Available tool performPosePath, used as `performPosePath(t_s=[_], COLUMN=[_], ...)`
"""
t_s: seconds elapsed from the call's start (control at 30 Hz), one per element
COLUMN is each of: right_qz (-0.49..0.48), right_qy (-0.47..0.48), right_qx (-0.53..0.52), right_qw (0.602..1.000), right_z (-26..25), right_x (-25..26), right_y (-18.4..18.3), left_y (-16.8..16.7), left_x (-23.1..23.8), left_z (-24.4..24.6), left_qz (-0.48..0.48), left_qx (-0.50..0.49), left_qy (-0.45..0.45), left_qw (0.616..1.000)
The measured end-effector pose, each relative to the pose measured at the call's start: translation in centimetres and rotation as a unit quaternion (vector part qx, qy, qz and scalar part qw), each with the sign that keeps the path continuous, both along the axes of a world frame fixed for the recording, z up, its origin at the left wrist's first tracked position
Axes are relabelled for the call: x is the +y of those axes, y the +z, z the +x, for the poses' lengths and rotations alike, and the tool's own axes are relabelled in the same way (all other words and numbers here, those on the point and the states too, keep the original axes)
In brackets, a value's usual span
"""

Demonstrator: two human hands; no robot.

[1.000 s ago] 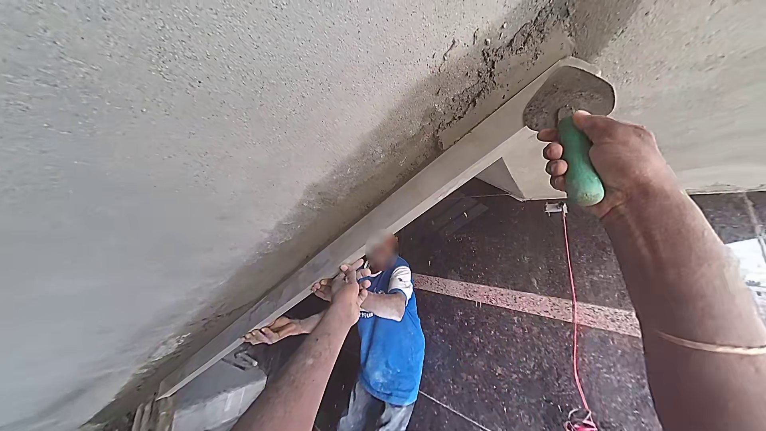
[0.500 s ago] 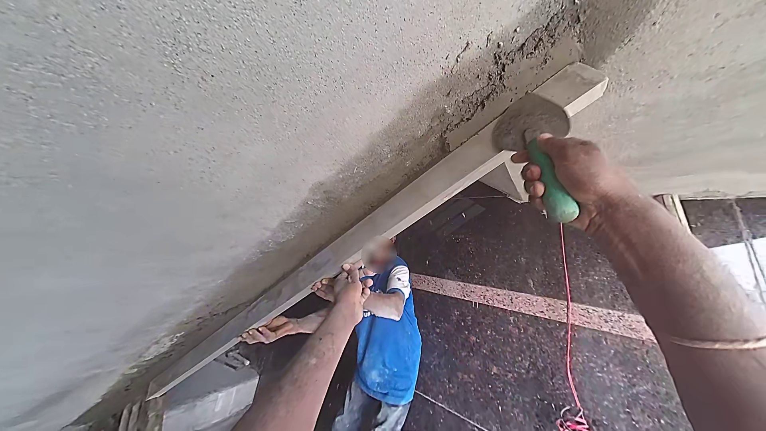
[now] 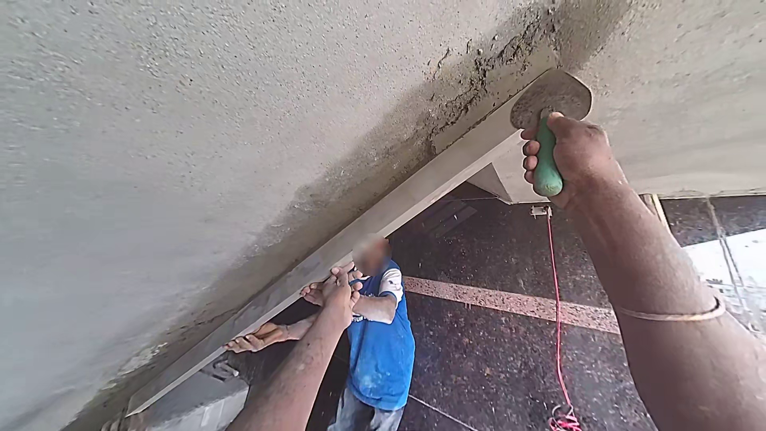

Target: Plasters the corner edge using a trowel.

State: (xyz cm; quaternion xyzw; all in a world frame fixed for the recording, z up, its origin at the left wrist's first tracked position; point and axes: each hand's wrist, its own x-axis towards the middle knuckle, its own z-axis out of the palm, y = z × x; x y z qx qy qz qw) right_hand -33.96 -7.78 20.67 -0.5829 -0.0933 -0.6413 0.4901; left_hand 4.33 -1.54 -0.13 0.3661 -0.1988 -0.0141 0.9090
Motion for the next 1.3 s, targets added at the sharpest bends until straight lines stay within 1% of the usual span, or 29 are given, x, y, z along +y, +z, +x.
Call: performPosePath(t_s=[0.2,0.43,0.5,0.57,0.63,0.73,0.77,0.83,0.9,0.93,0.97,1.0,1.03,1.07,1.13,1.17,1.23,1.3], right_qz=[0.01,-0.018,-0.026,-0.041,-0.062,-0.092,-0.109,-0.159,-0.195,-0.211,-0.223,-0.23,-0.232,-0.232,-0.199,-0.178,-0.13,-0.09], right_qy=[-0.005,-0.037,-0.039,-0.044,-0.041,-0.008,0.008,0.041,0.079,0.103,0.13,0.16,0.185,0.205,0.256,0.284,0.343,0.379], right_qx=[-0.001,0.065,0.093,0.142,0.194,0.29,0.343,0.443,0.506,0.516,0.511,0.49,0.451,0.394,0.248,0.171,0.045,-0.012], right_qw=[1.0,0.997,0.995,0.988,0.978,0.952,0.933,0.881,0.837,0.824,0.82,0.825,0.842,0.865,0.913,0.926,0.929,0.921], right_z=[0.5,-1.2,-1.1,-0.4,0.9,3.2,4.0,6.1,8.4,9.5,10.5,11.4,12.4,13.4,15.8,17.4,21.0,24.3], right_x=[0.4,-0.8,-0.8,-0.5,0.2,1.2,1.5,1.6,1.4,1.2,0.8,0.1,-0.6,-1.2,-2.3,-2.6,-2.9,-2.7], right_y=[0.7,1.1,0.6,-0.4,-2.1,-6.0,-7.6,-11.3,-15.4,-17.3,-19.2,-21.1,-23.0,-24.9,-28.3,-29.7,-31.6,-32.2], left_y=[0.0,0.0,0.0,-0.2,-0.2,-0.2,-0.2,-0.2,-0.2,-0.2,-0.4,-0.6,-0.8,-0.8,-1.0,-0.9,-1.1,-1.3], left_x=[0.2,0.3,0.2,0.1,0.1,0.2,0.2,0.2,0.4,0.6,0.7,0.9,1.0,1.3,1.3,1.4,1.5,1.7], left_z=[0.1,0.1,0.3,0.5,0.5,0.4,0.4,0.4,0.1,0.0,0.1,0.2,0.4,0.5,0.8,1.1,1.4,1.6], left_qz=[-0.002,0.008,0.011,0.016,0.022,0.026,0.03,0.041,0.056,0.068,0.078,0.088,0.101,0.122,0.142,0.141,0.142,0.143], left_qx=[0.001,-0.004,-0.005,-0.008,-0.013,-0.013,-0.013,-0.018,-0.021,-0.024,-0.033,-0.049,-0.068,-0.08,-0.094,-0.1,-0.101,-0.11], left_qy=[-0.005,-0.005,-0.001,0.004,0.007,0.014,0.018,0.024,0.037,0.048,0.061,0.068,0.073,0.08,0.073,0.068,0.07,0.072], left_qw=[1.0,1.0,1.0,1.0,1.0,0.999,0.999,0.999,0.997,0.996,0.995,0.993,0.99,0.986,0.983,0.983,0.982,0.981])
